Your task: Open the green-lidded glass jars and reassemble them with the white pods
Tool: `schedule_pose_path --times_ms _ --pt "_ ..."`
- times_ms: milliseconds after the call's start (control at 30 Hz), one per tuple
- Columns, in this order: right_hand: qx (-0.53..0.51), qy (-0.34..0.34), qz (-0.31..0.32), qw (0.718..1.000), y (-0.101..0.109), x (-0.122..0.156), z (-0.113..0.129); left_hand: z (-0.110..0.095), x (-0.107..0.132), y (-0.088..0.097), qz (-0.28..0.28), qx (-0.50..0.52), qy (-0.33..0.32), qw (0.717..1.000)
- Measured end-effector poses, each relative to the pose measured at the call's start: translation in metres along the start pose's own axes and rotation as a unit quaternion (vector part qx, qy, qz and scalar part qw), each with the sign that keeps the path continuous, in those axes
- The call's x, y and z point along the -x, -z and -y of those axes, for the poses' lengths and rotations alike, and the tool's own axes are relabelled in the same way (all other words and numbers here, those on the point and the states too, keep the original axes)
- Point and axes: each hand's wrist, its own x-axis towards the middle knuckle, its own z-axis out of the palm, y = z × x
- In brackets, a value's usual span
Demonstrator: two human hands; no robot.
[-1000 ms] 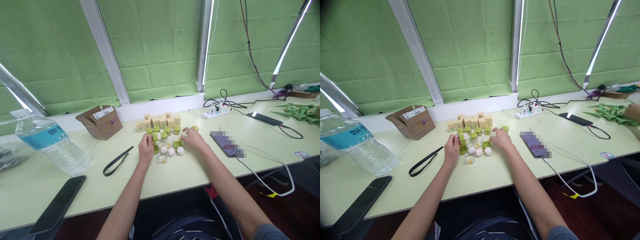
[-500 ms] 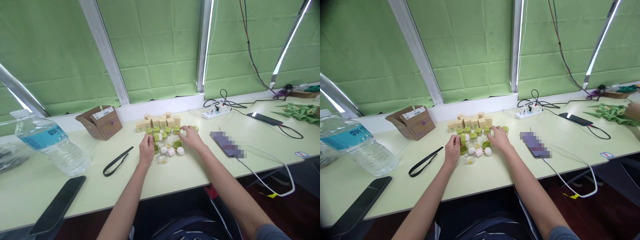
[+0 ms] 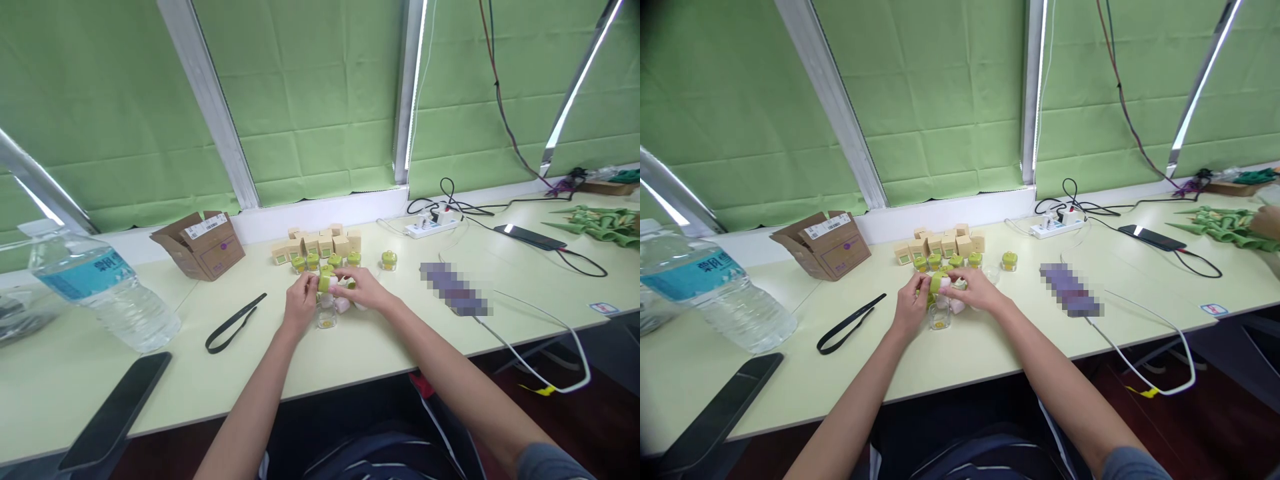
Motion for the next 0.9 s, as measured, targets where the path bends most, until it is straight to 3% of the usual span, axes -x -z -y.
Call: schedule_pose_path --times_ms 133,300,567,900 --pt "0.014 0.007 0.002 1.0 -0.003 0.0 -0.001 -0.002 0.0 -0.001 0.02 0.014 -0.003 1.0" --pt "0.046 0.015 -0.011 0.999 -0.003 -0.002 -0.007 -0.002 -0.002 0.0 0.0 0.033 0.012 0.999" --pt "0.093 0.03 0.017 0.995 -0.008 0.0 -0.012 -0.01 0.002 0.0 0.012 0.016 -0.042 0.999" --pt "0.116 0.05 0.013 0.992 -0.011 0.0 -0.012 -0.007 0.0 -0.001 0.024 0.034 -0.01 0.999"
